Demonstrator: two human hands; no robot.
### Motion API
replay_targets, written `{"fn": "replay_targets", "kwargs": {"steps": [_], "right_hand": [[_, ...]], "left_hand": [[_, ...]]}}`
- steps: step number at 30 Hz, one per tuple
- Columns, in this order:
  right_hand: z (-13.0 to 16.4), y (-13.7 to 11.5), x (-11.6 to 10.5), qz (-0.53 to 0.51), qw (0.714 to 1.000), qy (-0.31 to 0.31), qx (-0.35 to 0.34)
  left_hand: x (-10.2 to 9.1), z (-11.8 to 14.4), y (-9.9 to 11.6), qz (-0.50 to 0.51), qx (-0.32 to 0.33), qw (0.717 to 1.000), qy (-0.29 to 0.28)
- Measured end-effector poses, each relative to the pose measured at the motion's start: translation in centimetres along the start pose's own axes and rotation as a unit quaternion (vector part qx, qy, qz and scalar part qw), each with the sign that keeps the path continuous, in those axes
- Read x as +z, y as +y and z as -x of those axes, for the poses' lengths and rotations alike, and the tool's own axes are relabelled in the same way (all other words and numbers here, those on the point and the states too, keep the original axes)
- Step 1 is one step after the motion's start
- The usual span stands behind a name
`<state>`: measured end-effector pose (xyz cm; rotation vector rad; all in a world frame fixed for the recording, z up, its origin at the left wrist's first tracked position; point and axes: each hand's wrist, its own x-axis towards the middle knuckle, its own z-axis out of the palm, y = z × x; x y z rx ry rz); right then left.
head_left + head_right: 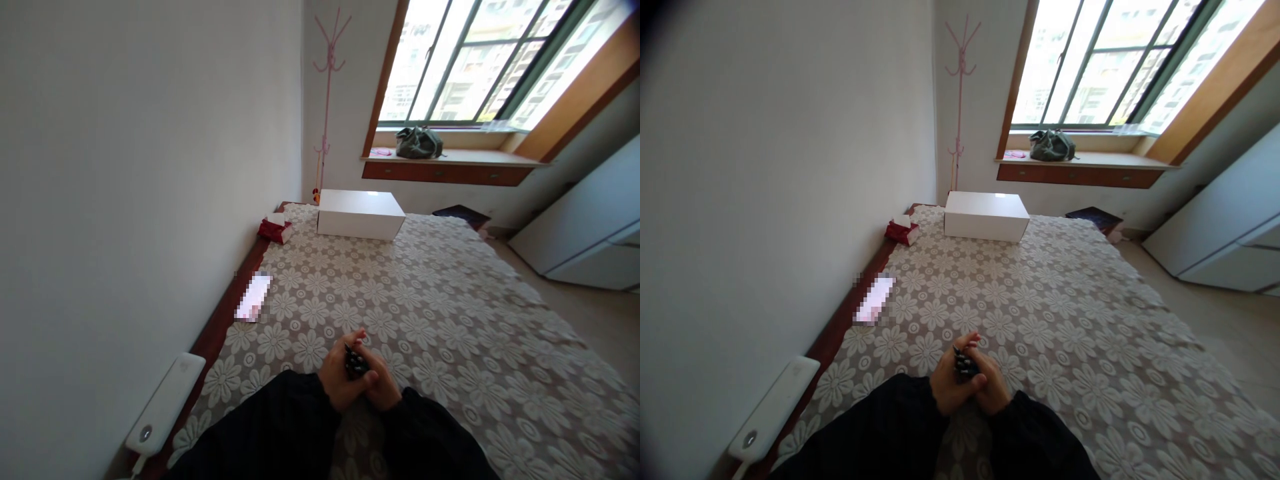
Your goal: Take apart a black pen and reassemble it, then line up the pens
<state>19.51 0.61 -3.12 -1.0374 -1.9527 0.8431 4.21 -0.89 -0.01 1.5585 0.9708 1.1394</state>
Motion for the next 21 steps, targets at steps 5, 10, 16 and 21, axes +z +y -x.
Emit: {"fn": "replay_targets", "kwargs": {"steps": [5, 10, 16, 21], "right_hand": [[0.2, 0.8, 0.0, 0.049, 0.998, 0.027, -0.033], [-0.2, 1.1, -1.4, 0.152, 0.985, 0.023, -0.083], [-0.6, 2.4, -5.1, 0.273, 0.962, -0.021, 0.014], [-0.7, 3.2, -8.0, 0.325, 0.941, -0.087, 0.044]], "left_hand": [[0.1, 0.1, -0.4, -0.019, -0.001, 1.000, -0.006], [-1.7, -0.9, 0.0, -0.169, 0.020, 0.984, -0.051], [-7.7, -2.7, 0.9, -0.389, 0.006, 0.921, 0.009], [-13.1, -3.3, -0.8, -0.541, -0.127, 0.816, 0.155]]}}
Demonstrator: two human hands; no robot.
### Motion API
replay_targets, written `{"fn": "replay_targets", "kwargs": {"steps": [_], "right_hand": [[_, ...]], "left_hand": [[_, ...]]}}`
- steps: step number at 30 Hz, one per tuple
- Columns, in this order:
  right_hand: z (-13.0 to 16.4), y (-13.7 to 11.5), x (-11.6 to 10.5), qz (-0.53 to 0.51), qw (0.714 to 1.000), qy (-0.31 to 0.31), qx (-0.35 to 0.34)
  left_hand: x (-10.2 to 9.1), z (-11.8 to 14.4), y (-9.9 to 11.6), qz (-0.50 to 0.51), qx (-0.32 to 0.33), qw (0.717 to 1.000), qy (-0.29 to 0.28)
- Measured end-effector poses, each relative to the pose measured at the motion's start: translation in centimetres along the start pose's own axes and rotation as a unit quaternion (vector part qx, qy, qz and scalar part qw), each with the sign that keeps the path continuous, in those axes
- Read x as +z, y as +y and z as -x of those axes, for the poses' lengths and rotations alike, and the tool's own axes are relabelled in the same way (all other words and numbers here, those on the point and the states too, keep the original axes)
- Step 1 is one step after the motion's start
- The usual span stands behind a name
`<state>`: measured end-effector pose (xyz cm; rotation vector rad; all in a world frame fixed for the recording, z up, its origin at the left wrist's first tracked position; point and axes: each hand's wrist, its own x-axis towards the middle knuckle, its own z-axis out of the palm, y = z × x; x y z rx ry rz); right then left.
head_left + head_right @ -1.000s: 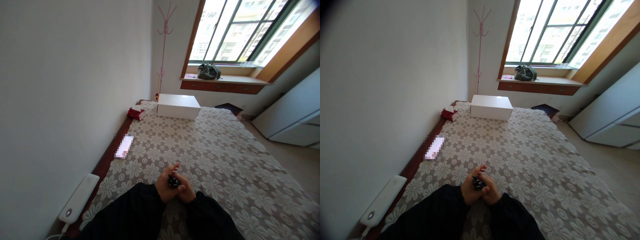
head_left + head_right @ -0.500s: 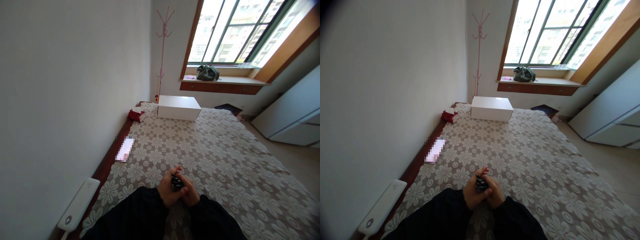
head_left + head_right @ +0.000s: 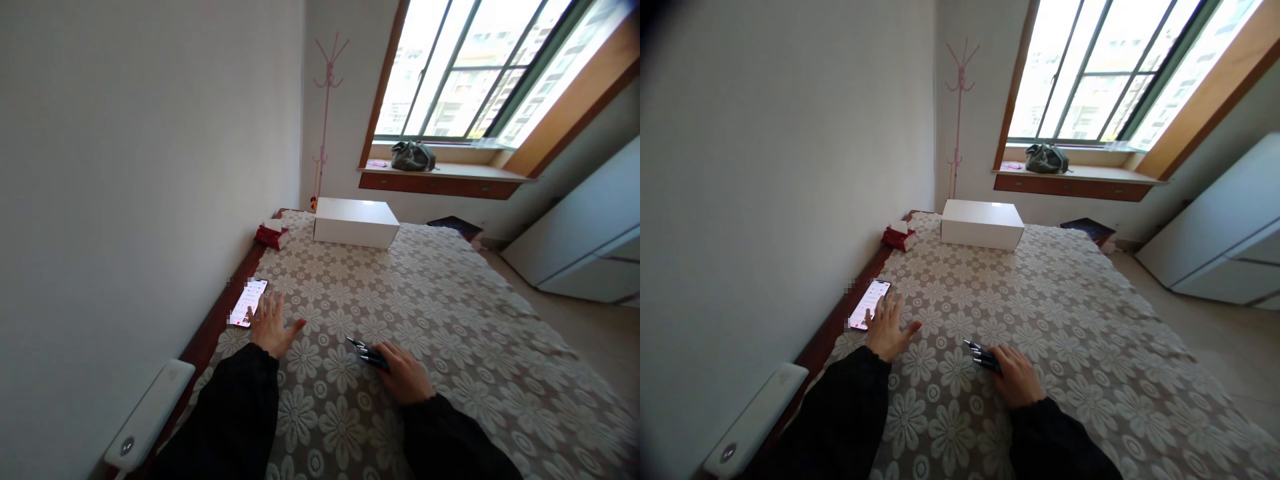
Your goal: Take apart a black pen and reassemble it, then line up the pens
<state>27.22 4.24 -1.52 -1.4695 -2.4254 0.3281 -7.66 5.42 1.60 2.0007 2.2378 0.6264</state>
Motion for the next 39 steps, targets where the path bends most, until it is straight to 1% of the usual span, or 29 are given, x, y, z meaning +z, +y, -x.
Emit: {"fn": "replay_targets", "kwargs": {"steps": [2, 4, 6, 10, 13, 18, 24, 26, 29, 31, 34, 36, 39], "right_hand": [[-0.2, 0.5, -0.4, 0.013, 1.000, -0.012, -0.002], [-0.6, 0.8, -0.4, 0.021, 1.000, -0.018, -0.011], [-0.8, 1.1, 0.0, 0.033, 0.999, -0.004, -0.025], [-0.8, 1.8, 0.9, 0.060, 0.995, 0.061, -0.053], [-0.7, 2.2, 1.2, 0.070, 0.992, 0.079, -0.064], [-0.7, 2.1, 0.9, 0.042, 0.994, 0.066, -0.073], [-0.5, 1.1, 0.6, 0.011, 0.993, 0.044, -0.110], [-0.5, 1.3, 0.6, 0.009, 0.991, 0.036, -0.132], [-0.5, 2.4, 0.7, 0.022, 0.986, 0.027, -0.164], [-0.6, 3.2, 0.8, 0.044, 0.986, 0.041, -0.156], [-0.6, 3.6, 1.1, 0.076, 0.989, 0.057, -0.116], [-0.4, 3.0, 1.2, 0.089, 0.989, 0.053, -0.101], [0.3, 1.3, 1.6, 0.114, 0.989, 0.054, -0.076]], "left_hand": [[0.5, -1.0, -1.4, -0.030, -0.042, 0.999, 0.007], [1.0, -1.9, -2.3, -0.034, -0.051, 0.998, 0.017], [1.4, -2.5, -2.6, -0.025, -0.027, 0.999, 0.033], [1.6, -2.9, -2.6, 0.000, 0.041, 0.997, 0.065], [1.6, -2.6, -2.5, -0.003, 0.049, 0.996, 0.077], [1.8, -2.2, -2.7, 0.006, 0.063, 0.995, 0.071], [2.2, -2.4, -3.0, 0.021, 0.096, 0.994, 0.055], [2.2, -2.4, -3.0, 0.027, 0.104, 0.993, 0.053], [2.0, -2.2, -2.7, 0.036, 0.113, 0.991, 0.054], [1.8, -2.2, -2.6, 0.042, 0.119, 0.990, 0.060], [1.6, -2.1, -2.5, 0.051, 0.134, 0.987, 0.066], [1.5, -2.1, -2.4, 0.059, 0.151, 0.985, 0.060], [1.5, -2.1, -2.4, 0.068, 0.169, 0.982, 0.044]]}}
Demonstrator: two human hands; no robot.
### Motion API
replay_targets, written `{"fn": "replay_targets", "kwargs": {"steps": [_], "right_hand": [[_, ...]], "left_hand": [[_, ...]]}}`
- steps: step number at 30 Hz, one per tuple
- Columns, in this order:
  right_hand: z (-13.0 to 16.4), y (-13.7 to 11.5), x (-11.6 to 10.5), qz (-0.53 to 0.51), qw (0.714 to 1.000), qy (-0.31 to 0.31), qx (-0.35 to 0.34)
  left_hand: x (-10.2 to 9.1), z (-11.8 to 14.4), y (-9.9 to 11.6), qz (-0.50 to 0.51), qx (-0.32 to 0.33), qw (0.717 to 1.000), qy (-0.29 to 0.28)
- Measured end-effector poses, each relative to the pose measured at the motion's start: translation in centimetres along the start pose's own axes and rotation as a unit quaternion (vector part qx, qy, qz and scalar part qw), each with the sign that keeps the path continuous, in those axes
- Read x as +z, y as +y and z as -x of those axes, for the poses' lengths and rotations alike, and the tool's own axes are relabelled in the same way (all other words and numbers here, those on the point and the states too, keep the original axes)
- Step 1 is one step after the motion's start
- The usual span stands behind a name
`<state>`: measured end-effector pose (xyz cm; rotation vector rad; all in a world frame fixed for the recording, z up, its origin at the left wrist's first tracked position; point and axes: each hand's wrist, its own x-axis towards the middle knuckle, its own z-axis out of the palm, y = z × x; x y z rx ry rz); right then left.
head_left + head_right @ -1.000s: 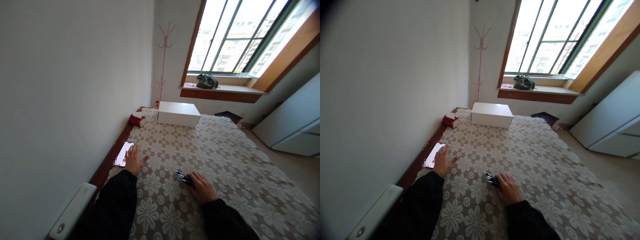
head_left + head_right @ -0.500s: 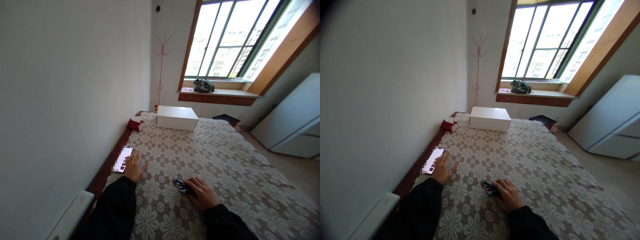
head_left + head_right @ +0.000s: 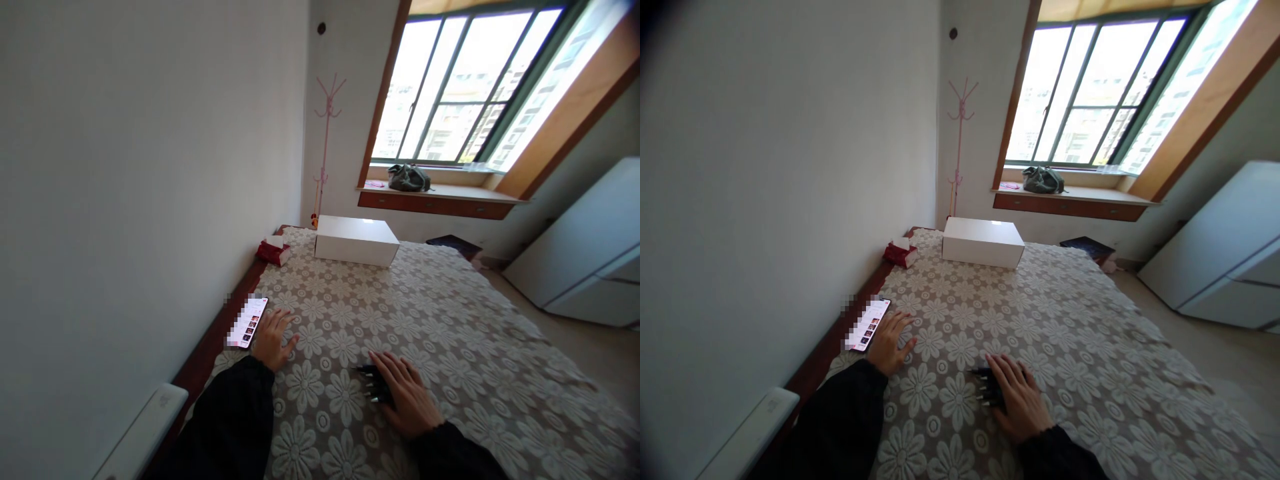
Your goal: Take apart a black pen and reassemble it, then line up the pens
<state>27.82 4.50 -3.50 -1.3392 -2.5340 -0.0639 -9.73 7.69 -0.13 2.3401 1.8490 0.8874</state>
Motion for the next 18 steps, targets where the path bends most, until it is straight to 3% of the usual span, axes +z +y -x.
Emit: {"fn": "replay_targets", "kwargs": {"steps": [7, 11, 15, 18], "right_hand": [[0.6, -2.0, 0.5, 0.024, 0.998, -0.024, 0.053], [1.1, -2.6, 1.2, 0.028, 0.996, -0.009, 0.084], [2.3, -3.4, 1.7, 0.037, 0.996, 0.018, 0.082], [1.8, -3.0, 1.8, 0.033, 0.996, 0.003, 0.084]], "left_hand": [[0.2, 0.0, -0.1, 0.022, 0.013, 1.000, -0.017], [0.3, 0.0, -0.1, 0.045, 0.024, 0.999, -0.019], [0.4, 0.0, -0.2, 0.065, 0.036, 0.997, -0.023], [0.5, 0.0, -0.2, 0.081, 0.055, 0.995, -0.021]]}}
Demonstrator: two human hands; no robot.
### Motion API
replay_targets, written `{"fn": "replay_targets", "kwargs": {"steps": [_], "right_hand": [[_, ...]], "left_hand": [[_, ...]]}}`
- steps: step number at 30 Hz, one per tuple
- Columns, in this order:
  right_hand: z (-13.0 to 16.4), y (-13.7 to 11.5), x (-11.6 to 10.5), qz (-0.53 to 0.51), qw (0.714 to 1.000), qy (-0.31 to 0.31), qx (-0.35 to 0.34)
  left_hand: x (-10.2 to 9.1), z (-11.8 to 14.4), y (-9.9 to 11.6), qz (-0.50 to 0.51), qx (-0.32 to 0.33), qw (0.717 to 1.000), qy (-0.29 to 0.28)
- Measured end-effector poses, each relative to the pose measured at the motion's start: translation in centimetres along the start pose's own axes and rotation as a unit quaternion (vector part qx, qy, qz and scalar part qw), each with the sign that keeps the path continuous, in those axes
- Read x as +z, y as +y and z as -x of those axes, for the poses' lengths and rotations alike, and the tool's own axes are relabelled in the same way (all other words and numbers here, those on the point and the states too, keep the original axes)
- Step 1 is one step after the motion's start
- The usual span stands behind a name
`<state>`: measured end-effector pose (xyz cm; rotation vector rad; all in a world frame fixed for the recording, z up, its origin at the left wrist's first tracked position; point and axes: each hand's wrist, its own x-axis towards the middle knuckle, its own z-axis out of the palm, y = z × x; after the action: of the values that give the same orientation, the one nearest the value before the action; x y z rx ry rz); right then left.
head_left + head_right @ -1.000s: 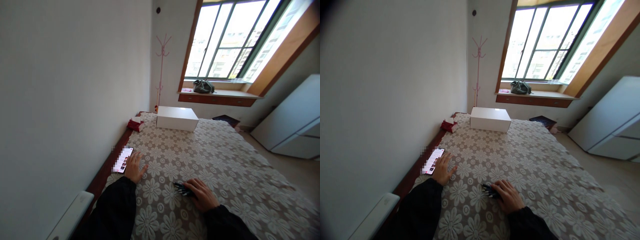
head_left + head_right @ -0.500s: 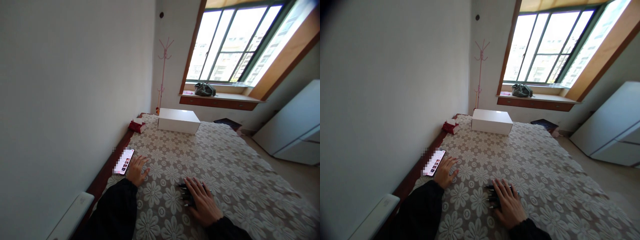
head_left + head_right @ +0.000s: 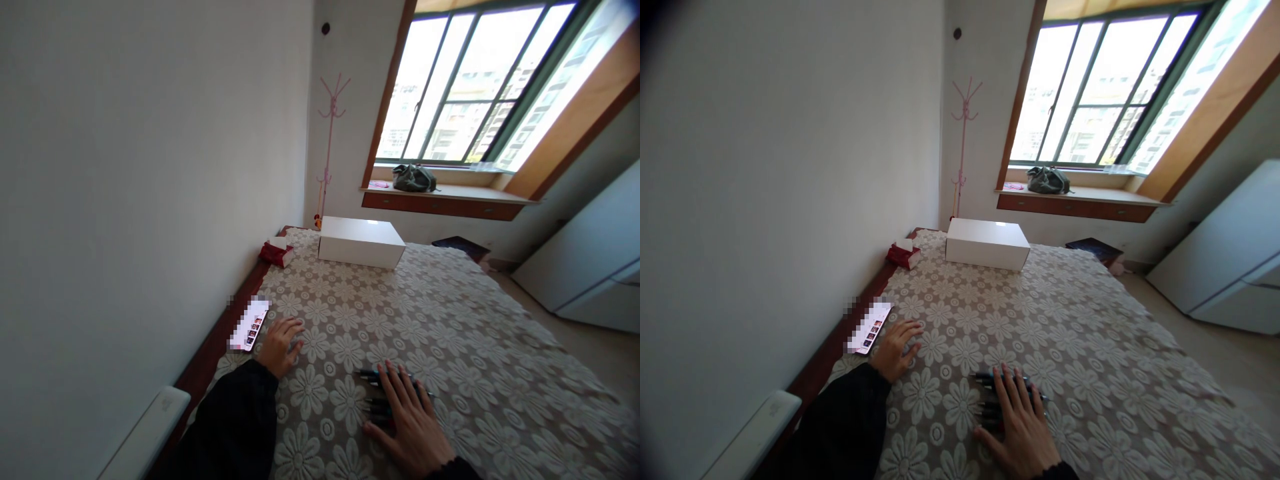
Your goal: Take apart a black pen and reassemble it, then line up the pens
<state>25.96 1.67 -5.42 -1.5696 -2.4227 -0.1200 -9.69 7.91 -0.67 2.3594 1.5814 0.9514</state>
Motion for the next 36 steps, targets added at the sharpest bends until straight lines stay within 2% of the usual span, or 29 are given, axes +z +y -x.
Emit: {"fn": "replay_targets", "kwargs": {"steps": [6, 14, 16, 23, 25, 31, 36], "right_hand": [[-2.8, 0.9, 0.5, 0.005, 1.000, -0.020, 0.020], [1.1, 0.7, 1.1, 0.013, 1.000, 0.001, -0.026], [1.3, 0.7, 1.2, 0.011, 0.999, 0.010, -0.030], [-3.0, 1.6, 0.9, -0.016, 0.999, -0.022, -0.026], [-3.5, 1.9, 0.6, -0.023, 0.999, -0.035, -0.030], [-1.0, 3.6, -1.2, -0.044, 0.991, -0.091, -0.088], [-0.1, 5.5, -1.7, -0.039, 0.990, -0.058, -0.121]], "left_hand": [[0.1, 0.2, 0.2, 0.014, 0.025, 1.000, 0.002], [0.2, 0.1, 0.3, 0.025, 0.028, 0.999, 0.001], [0.2, 0.0, 0.4, 0.031, 0.031, 0.999, -0.005], [0.3, 0.2, 0.7, 0.058, 0.024, 0.998, -0.022], [0.3, 0.3, 0.6, 0.063, 0.024, 0.997, -0.023], [0.4, 0.4, 0.5, 0.067, 0.031, 0.997, -0.028], [0.4, 0.4, 0.6, 0.068, 0.032, 0.997, -0.037]]}}
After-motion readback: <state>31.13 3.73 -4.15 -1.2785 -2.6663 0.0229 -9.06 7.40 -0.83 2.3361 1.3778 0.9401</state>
